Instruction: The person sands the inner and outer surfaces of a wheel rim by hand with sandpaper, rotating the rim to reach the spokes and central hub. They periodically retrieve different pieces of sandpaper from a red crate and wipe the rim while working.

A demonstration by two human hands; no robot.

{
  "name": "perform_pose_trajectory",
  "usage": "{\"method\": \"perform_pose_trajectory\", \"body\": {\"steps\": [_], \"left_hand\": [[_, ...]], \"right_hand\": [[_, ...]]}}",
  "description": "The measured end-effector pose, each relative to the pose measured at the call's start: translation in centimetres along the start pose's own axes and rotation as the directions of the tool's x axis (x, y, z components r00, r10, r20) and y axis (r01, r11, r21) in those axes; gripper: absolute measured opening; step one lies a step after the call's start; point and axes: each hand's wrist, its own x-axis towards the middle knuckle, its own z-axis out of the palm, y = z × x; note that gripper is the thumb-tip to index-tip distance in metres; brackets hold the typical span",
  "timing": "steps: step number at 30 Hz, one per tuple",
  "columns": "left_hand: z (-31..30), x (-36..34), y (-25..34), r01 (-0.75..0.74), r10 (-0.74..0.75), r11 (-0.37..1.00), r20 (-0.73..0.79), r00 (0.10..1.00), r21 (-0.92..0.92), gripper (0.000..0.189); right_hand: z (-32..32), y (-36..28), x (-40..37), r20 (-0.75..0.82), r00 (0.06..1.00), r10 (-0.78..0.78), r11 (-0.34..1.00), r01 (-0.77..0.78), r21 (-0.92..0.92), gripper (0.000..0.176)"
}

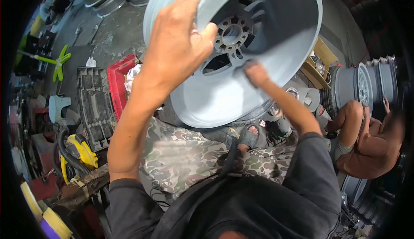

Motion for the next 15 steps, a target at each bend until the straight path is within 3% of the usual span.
{"method": "perform_pose_trajectory", "body": {"steps": [1, 2, 3, 4, 5, 6, 7, 8, 9, 10, 11, 13, 14, 15], "left_hand": [[0.1, 0.1, 0.3, -0.026, 0.026, 1.0, -0.032, 0.999, 0.014, 0.056], [-0.1, -0.1, -0.1, -0.017, 0.017, 1.0, -0.031, 0.999, 0.018, 0.056], [-0.2, -0.3, -0.6, -0.038, 0.038, 0.999, -0.027, 0.999, 0.025, 0.038], [-0.1, -0.2, -0.9, -0.064, 0.064, 0.998, -0.025, 0.998, 0.029, 0.023], [0.2, -0.2, -0.6, -0.063, 0.064, 0.998, -0.024, 0.998, 0.024, 0.023], [0.5, -0.2, -0.1, -0.028, 0.027, 0.999, -0.039, 0.999, -0.026, 0.038], [0.6, -0.2, 0.1, 0.008, -0.012, 0.997, -0.054, 0.998, -0.072, 0.056], [0.4, -0.2, -0.2, 0.011, -0.016, 0.998, -0.061, 0.998, -0.066, 0.056], [0.4, -0.3, -0.9, -0.051, 0.05, 0.999, -0.052, 0.997, -0.016, 0.038], [0.5, -0.5, -1.4, -0.113, 0.114, 0.993, -0.034, 0.993, 0.03, 0.023], [0.6, -0.6, -1.7, -0.106, 0.107, 0.994, -0.035, 0.994, 0.032, 0.023], [1.1, -0.7, -1.9, -0.224, 0.229, 0.973, -0.1, 0.968, 0.059, 0.023], [0.9, -0.6, -1.4, -0.229, 0.233, 0.972, -0.101, 0.967, 0.056, 0.023], [0.5, -0.4, -0.6, -0.163, 0.163, 0.987, -0.067, 0.984, 0.01, 0.024]], "right_hand": [[-2.4, 3.1, 0.2, 0.106, 0.993, 0.044, 0.979, -0.022, -0.202, 0.027], [0.1, 7.7, 0.2, -0.037, 0.998, -0.056, 0.926, 0.038, -0.375, 0.026], [-2.4, 8.9, 0.7, 0.047, 0.999, -0.025, 0.884, 0.044, -0.466, 0.028], [-4.2, 9.2, 1.3, 0.052, 0.998, -0.021, 0.884, 0.043, -0.466, 0.028], [-5.8, 8.9, 2.2, 0.202, 0.977, 0.063, 0.879, 0.041, -0.475, 0.029], [-6.4, 8.5, 2.7, 0.346, 0.927, 0.145, 0.875, 0.043, -0.483, 0.031], [-5.1, 7.9, 2.1, 0.332, 0.936, 0.117, 0.875, 0.061, -0.48, 0.032], [-3.5, 6.4, 1.6, 0.217, 0.975, 0.056, 0.899, 0.045, -0.435, 0.031], [-1.0, 4.7, 0.8, 0.098, 0.995, -0.003, 0.923, 0.04, -0.382, 0.031], [0.6, 1.2, 0.8, 0.028, 0.998, 0.06, 0.971, -0.052, -0.232, 0.03], [1.1, -2.9, 1.6, 0.14, 0.98, 0.145, 0.989, -0.146, -0.003, 0.031], [5.5, -10.1, 2.9, -0.222, 0.97, 0.094, 0.856, 0.035, 0.515, 0.023], [-2.5, -14.7, 3.1, -0.147, 0.961, 0.234, 0.7, -0.062, 0.712, 0.022], [-7.2, -17.6, 3.5, -0.217, 0.937, 0.275, 0.564, 0.025, 0.825, 0.024]]}}
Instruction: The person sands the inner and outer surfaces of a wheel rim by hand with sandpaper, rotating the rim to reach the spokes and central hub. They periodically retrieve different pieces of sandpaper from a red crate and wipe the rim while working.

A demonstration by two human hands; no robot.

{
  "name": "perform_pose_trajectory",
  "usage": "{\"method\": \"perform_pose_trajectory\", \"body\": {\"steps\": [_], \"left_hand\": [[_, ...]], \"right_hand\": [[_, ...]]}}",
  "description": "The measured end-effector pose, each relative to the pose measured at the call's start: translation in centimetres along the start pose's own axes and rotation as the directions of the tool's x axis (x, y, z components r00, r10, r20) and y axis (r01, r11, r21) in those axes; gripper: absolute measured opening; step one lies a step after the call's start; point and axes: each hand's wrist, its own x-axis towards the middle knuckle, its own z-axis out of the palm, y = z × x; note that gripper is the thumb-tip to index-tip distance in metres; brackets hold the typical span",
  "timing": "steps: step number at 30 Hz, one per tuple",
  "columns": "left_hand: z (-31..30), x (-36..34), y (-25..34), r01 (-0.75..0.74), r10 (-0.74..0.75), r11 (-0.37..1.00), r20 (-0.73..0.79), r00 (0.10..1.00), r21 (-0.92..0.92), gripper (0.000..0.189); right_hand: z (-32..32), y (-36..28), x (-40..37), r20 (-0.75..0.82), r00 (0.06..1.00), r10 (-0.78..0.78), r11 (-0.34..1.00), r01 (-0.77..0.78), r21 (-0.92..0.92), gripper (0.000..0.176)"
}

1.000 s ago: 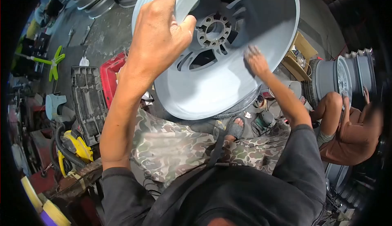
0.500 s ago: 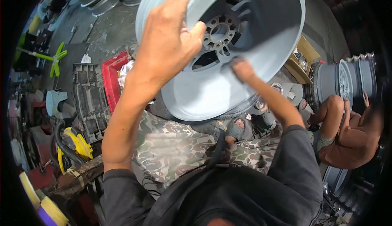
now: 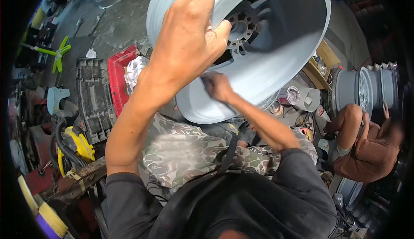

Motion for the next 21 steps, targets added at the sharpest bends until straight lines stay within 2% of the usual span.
{"method": "perform_pose_trajectory", "body": {"steps": [1, 2, 4, 6, 7, 8, 9, 10, 11, 13, 14, 15, 16, 17, 18, 19, 20, 21], "left_hand": [[-0.1, 0.1, 0.4, 0.075, -0.074, 0.996, 0.036, 0.997, -0.04, 0.025], [-0.1, 0.0, 0.5, 0.076, -0.074, 0.996, 0.036, 0.997, -0.041, 0.025], [-0.5, -0.1, 0.6, 0.109, -0.113, 0.993, 0.092, 0.989, 0.05, 0.028], [-0.8, 0.3, 2.2, 0.074, -0.079, 0.995, 0.073, 0.994, 0.072, 0.029], [-1.0, 0.4, 2.9, 0.044, -0.05, 0.995, 0.058, 0.997, 0.093, 0.031], [-0.8, 0.1, 2.6, 0.046, -0.052, 0.995, 0.057, 0.997, 0.091, 0.031], [-0.3, -0.3, 1.6, 0.117, -0.118, 0.993, 0.087, 0.989, 0.013, 0.032], [0.0, -0.4, 0.7, 0.19, -0.182, 0.98, 0.121, 0.976, -0.057, 0.034], [0.1, -0.5, 0.3, 0.194, -0.187, 0.98, 0.119, 0.975, -0.048, 0.034], [0.4, -0.5, 0.1, -0.024, 0.026, 0.996, 0.015, 1.0, -0.086, 0.038], [0.3, -0.6, 0.4, -0.026, 0.027, 0.996, 0.012, 1.0, -0.088, 0.038], [0.0, -0.6, 1.0, 0.077, -0.071, 0.99, 0.06, 0.996, -0.117, 0.04], [-0.2, -0.5, 1.4, 0.18, -0.165, 0.974, 0.111, 0.98, -0.139, 0.041], [0.5, -0.2, 1.5, 0.176, -0.162, 0.975, 0.109, 0.981, -0.136, 0.041], [1.7, -0.1, 1.6, -0.006, -0.002, 0.997, -0.106, 0.994, -0.08, 0.039], [2.4, 0.0, 1.6, -0.172, 0.169, 0.985, -0.297, 0.94, 0.014, 0.036], [1.9, -0.3, 1.0, -0.17, 0.167, 0.985, -0.286, 0.943, 0.015, 0.036], [1.0, -0.7, 0.2, -0.043, 0.044, 0.999, -0.112, 0.993, 0.006, 0.032]], "right_hand": [[-0.3, -3.2, -0.1, -0.079, 0.997, -0.02, 0.981, 0.035, 0.192, 0.027], [-0.8, -5.0, -0.8, -0.078, 0.997, -0.02, 0.981, 0.034, 0.191, 0.027], [-1.2, -7.4, -1.7, -0.112, 0.991, 0.068, 0.884, -0.008, 0.467, 0.032], [-2.5, -3.6, -3.5, 0.051, 0.996, 0.073, 0.972, -0.082, 0.222, 0.035], [-1.6, 3.4, -4.2, 0.0, 0.994, -0.106, 0.992, 0.106, 0.066, 0.043], [-4.4, 8.5, -4.6, 0.111, 0.975, -0.195, 0.966, 0.211, -0.153, 0.04], [-8.2, 11.9, -4.1, 0.222, 0.973, -0.066, 0.936, 0.138, -0.325, 0.038], [-11.7, 14.9, -3.2, 0.252, 0.967, -0.031, 0.857, 0.155, -0.492, 0.032], [-14.0, 18.1, -2.2, 0.192, 0.977, -0.096, 0.679, 0.205, -0.705, 0.03], [-18.0, 18.1, -0.1, 0.219, 0.976, -0.022, 0.404, 0.209, -0.89, 0.029], [-17.4, 17.1, -0.1, 0.218, 0.976, -0.022, 0.401, 0.208, -0.892, 0.029], [-15.9, 15.2, -0.4, 0.276, 0.948, 0.159, 0.504, 0.163, -0.848, 0.03], [-15.1, 14.0, -0.8, 0.344, 0.881, 0.324, 0.592, 0.095, -0.801, 0.031], [-10.7, 18.4, -2.6, 0.385, 0.921, -0.053, 0.55, 0.349, -0.759, 0.03], [-7.0, 17.2, -3.2, 0.39, 0.911, -0.137, 0.693, 0.369, -0.619, 0.029], [-4.7, 12.0, -3.4, 0.346, 0.918, -0.194, 0.855, 0.331, -0.398, 0.03], [-2.6, 7.6, -3.2, 0.36, 0.93, -0.071, 0.921, 0.2, -0.334, 0.031], [-1.7, 2.4, -2.7, 0.28, 0.959, 0.046, 0.992, -0.01, -0.128, 0.03]]}}
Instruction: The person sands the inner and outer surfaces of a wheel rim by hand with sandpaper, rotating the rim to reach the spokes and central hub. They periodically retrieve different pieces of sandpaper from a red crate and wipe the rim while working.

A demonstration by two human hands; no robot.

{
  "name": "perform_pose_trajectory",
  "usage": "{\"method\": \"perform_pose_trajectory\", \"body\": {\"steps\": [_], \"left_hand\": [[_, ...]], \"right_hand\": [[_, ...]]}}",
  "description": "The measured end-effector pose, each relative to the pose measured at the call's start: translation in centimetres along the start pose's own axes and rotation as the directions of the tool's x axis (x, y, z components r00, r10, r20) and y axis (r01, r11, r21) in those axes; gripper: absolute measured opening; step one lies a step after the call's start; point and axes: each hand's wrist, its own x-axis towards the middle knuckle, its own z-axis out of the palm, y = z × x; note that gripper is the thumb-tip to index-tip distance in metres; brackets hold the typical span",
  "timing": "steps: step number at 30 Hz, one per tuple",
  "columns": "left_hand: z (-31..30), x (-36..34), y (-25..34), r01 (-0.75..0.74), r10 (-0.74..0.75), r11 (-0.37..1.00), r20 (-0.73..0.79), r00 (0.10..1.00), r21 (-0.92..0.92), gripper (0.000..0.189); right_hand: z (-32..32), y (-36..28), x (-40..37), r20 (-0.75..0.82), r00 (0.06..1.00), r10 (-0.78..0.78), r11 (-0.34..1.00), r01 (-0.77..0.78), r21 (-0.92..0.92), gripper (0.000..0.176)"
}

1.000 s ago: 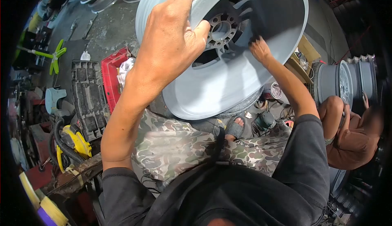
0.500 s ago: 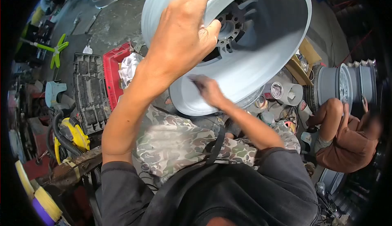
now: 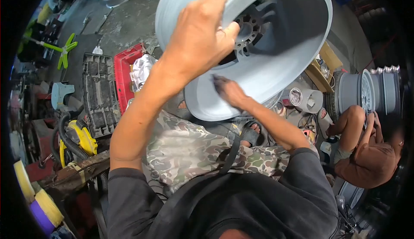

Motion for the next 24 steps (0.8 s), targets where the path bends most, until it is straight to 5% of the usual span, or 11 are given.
{"method": "perform_pose_trajectory", "body": {"steps": [2, 4, 7, 8, 10, 13, 15, 17, 18, 22, 24], "left_hand": [[-0.5, 0.1, -0.4, 0.113, -0.114, 0.993, 0.177, 0.978, 0.016, 0.029], [-0.8, 0.4, -0.1, 0.17, -0.175, 0.985, 0.176, 0.969, 0.044, 0.025], [-0.8, 0.7, 0.3, 0.179, -0.183, 0.983, 0.157, 0.97, 0.045, 0.039], [-0.7, 0.9, 0.4, 0.158, -0.163, 0.986, 0.14, 0.977, 0.043, 0.056], [-0.8, 1.2, 1.0, 0.176, -0.179, 0.984, 0.146, 0.973, 0.033, 0.057], [-0.7, 0.8, 0.4, 0.228, -0.22, 0.973, 0.169, 0.961, -0.031, 0.05], [-0.2, 0.5, -1.1, 0.013, -0.013, 1.0, 0.1, 0.995, -0.008, 0.027], [-0.3, 0.2, 0.4, 0.105, -0.096, 0.989, 0.098, 0.991, -0.099, 0.038], [-0.4, 0.1, 1.0, 0.191, -0.172, 0.962, 0.109, 0.979, -0.195, 0.048], [-0.4, -0.6, 0.0, 0.096, -0.076, 0.989, 0.165, 0.983, -0.115, 0.048], [-0.3, -0.9, -0.2, 0.086, -0.067, 0.989, 0.156, 0.986, -0.124, 0.049]], "right_hand": [[-1.2, -6.3, 1.0, -0.31, 0.917, -0.249, 0.937, 0.31, 0.164, 0.035], [-6.3, -12.3, 1.3, -0.254, 0.962, -0.1, 0.81, 0.227, 0.54, 0.029], [-10.5, -16.4, 0.8, -0.105, 0.992, 0.076, 0.725, 0.017, 0.689, 0.031], [-9.2, -16.4, 0.7, -0.253, 0.966, 0.056, 0.777, 0.117, 0.619, 0.029], [-6.4, -14.5, -0.4, -0.405, 0.914, 0.026, 0.827, 0.208, 0.522, 0.029], [-0.8, -3.5, -4.8, -0.19, 0.958, -0.215, 0.966, 0.237, 0.102, 0.043], [-2.6, 6.5, -8.1, 0.013, 0.987, -0.162, 0.957, 0.16, -0.241, 0.051], [-7.9, 12.0, -9.5, 0.096, 0.991, 0.091, 0.847, -0.026, -0.531, 0.052], [-10.6, 14.1, -9.8, 0.048, 0.998, 0.039, 0.778, -0.001, -0.628, 0.048], [-13.7, 15.1, -11.3, -0.04, 0.999, -0.011, 0.419, -0.032, -0.908, 0.05], [-9.1, 13.4, -12.9, -0.152, 0.987, 0.043, 0.518, -0.153, -0.842, 0.048]]}}
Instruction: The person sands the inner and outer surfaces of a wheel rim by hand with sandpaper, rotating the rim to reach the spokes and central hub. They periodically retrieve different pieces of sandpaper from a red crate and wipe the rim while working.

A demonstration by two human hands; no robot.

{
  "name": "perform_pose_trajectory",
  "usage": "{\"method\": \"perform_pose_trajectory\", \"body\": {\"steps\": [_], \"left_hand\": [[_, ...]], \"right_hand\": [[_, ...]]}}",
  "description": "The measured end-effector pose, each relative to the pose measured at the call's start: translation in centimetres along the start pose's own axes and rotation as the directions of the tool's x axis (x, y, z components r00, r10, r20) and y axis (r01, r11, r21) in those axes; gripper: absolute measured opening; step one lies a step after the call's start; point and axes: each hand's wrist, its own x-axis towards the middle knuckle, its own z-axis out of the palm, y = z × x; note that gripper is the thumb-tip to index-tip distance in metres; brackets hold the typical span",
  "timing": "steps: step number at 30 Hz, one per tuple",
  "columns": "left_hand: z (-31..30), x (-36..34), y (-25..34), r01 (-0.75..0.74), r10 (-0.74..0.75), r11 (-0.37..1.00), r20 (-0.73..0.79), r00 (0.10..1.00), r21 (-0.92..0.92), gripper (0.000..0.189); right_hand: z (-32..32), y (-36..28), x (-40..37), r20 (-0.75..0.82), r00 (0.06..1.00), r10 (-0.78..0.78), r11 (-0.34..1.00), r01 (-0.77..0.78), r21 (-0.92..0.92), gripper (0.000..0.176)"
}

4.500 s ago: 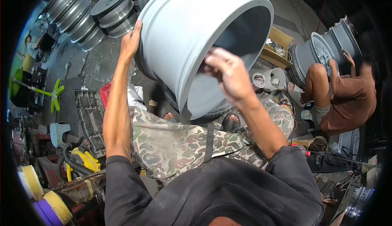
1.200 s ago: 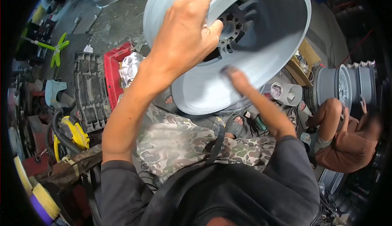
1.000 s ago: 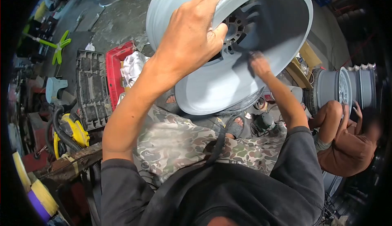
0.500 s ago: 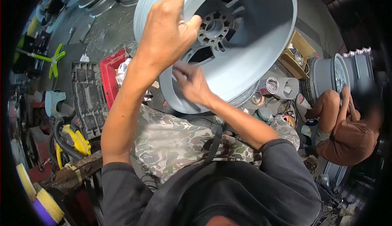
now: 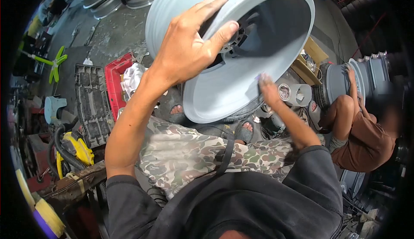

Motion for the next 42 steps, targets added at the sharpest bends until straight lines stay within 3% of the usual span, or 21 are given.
{"method": "perform_pose_trajectory", "body": {"steps": [2, 4, 7, 9, 11, 12, 15, 17, 22, 24, 26, 27, 28, 29, 31, 32, 34, 36, 38, 39, 42], "left_hand": [[0.0, -0.5, 0.9, -0.082, 0.08, 0.996, 0.045, 0.996, 0.044, 0.048], [0.3, -0.9, 1.5, -0.078, 0.078, 0.997, 0.055, 0.995, 0.0, 0.049], [0.5, -0.7, 1.7, -0.075, 0.073, 0.997, 0.052, 0.996, 0.026, 0.046], [0.4, -0.2, 0.8, -0.021, 0.025, 0.996, 0.043, 0.999, -0.092, 0.043], [-0.4, 0.1, -0.3, 0.005, -0.002, 0.996, 0.033, 0.999, -0.093, 0.042], [-1.0, 0.2, -1.1, 0.041, -0.039, 0.995, 0.024, 0.999, -0.087, 0.041], [-2.7, 0.1, -5.4, 0.08, -0.067, 0.993, -0.142, 0.988, 0.083, 0.043], [-3.7, -0.2, -8.4, 0.218, -0.191, 0.969, -0.205, 0.96, 0.115, 0.043], [-5.2, -2.7, -17.0, 0.424, -0.366, 0.868, -0.242, 0.898, 0.26, 0.056], [-5.1, -4.3, -19.6, 0.614, -0.609, 0.76, -0.098, 0.787, 0.213, 0.07], [-5.4, -6.1, -22.4, 0.616, -0.618, 0.771, -0.038, 0.785, 0.161, 0.089], [-5.7, -6.4, -22.7, 0.772, -0.791, 0.611, 0.142, 0.595, 0.173, 0.097], [-6.0, -6.4, -23.0, 0.877, -0.886, 0.424, 0.306, 0.35, 0.225, 0.106], [-5.1, -8.1, -24.1, 0.847, -0.831, 0.521, 0.288, 0.476, 0.102, 0.12], [-4.1, -8.6, -21.9, 0.887, -0.828, 0.459, 0.337, 0.448, -0.05, 0.119], [-3.6, -8.6, -21.1, 0.903, -0.818, 0.378, 0.384, 0.429, -0.204, 0.121], [-2.8, -9.7, -24.2, 0.849, -0.761, 0.46, 0.377, 0.528, -0.262, 0.12], [-3.2, -9.8, -22.0, 0.906, -0.796, 0.292, 0.446, 0.408, -0.307, 0.116], [-2.9, -10.4, -22.9, 0.887, -0.797, 0.322, 0.41, 0.443, -0.331, 0.114], [-2.8, -10.6, -23.1, 0.881, -0.792, 0.331, 0.408, 0.455, -0.339, 0.115], [-2.3, -11.0, -24.9, 0.854, -0.767, 0.396, 0.39, 0.51, -0.337, 0.115]], "right_hand": [[-2.4, -7.2, -0.5, 0.334, 0.935, 0.117, 0.865, -0.261, 0.429, 0.043], [-6.0, -14.6, -1.6, 0.137, 0.983, 0.123, 0.591, -0.184, 0.785, 0.04], [-9.7, -17.3, -2.0, 0.079, 0.992, 0.095, 0.442, -0.113, 0.89, 0.068], [-7.5, -14.4, -3.6, -0.085, 0.99, -0.114, 0.581, 0.135, 0.803, 0.07], [-2.6, -7.4, -4.0, 0.157, 0.967, -0.2, 0.849, 0.091, 0.52, 0.066], [-4.8, -4.0, -2.8, 0.353, 0.926, -0.136, 0.953, 0.025, 0.301, 0.04], [-4.7, 6.5, -0.5, 0.041, 0.999, 0.032, 0.999, -0.032, -0.002, 0.057], [-10.6, 10.4, 1.7, -0.196, 0.976, -0.091, 0.987, 0.063, -0.148, 0.051], [-8.4, 13.0, 2.7, 0.035, 0.999, 0.019, 0.927, -0.004, -0.375, 0.045], [-2.1, 11.8, 0.5, 0.017, 0.998, -0.055, 0.902, 0.057, -0.427, 0.05], [-0.4, 4.3, -1.1, 0.139, 0.986, 0.086, 0.987, -0.066, -0.144, 0.05], [1.5, 0.5, -1.8, 0.19, 0.98, 0.051, 0.991, -0.026, -0.13, 0.048], [1.0, -4.3, -2.2, 0.131, 0.968, 0.212, 0.971, -0.224, 0.084, 0.047], [1.2, -8.6, -2.4, 0.093, 0.955, 0.281, 0.93, -0.295, 0.221, 0.043], [-4.9, -13.4, -1.9, 0.38, 0.899, 0.219, 0.78, -0.395, 0.486, 0.038], [-6.3, -14.6, -2.5, 0.237, 0.956, 0.173, 0.714, -0.287, 0.639, 0.033], [-11.3, -15.0, -2.4, 0.127, 0.989, 0.082, 0.589, -0.151, 0.794, 0.031], [-11.6, -9.5, -0.5, 0.365, 0.929, -0.058, 0.163, -0.352, 0.922, 0.029], [-12.0, -6.2, -0.3, 0.3, 0.936, 0.184, 0.32, -0.345, 0.882, 0.029], [-10.2, -4.9, -0.6, 0.156, 0.941, 0.299, 0.513, -0.297, 0.805, 0.031], [-6.6, -5.9, -2.7, 0.041, 0.966, 0.256, 0.689, -0.212, 0.693, 0.033]]}}
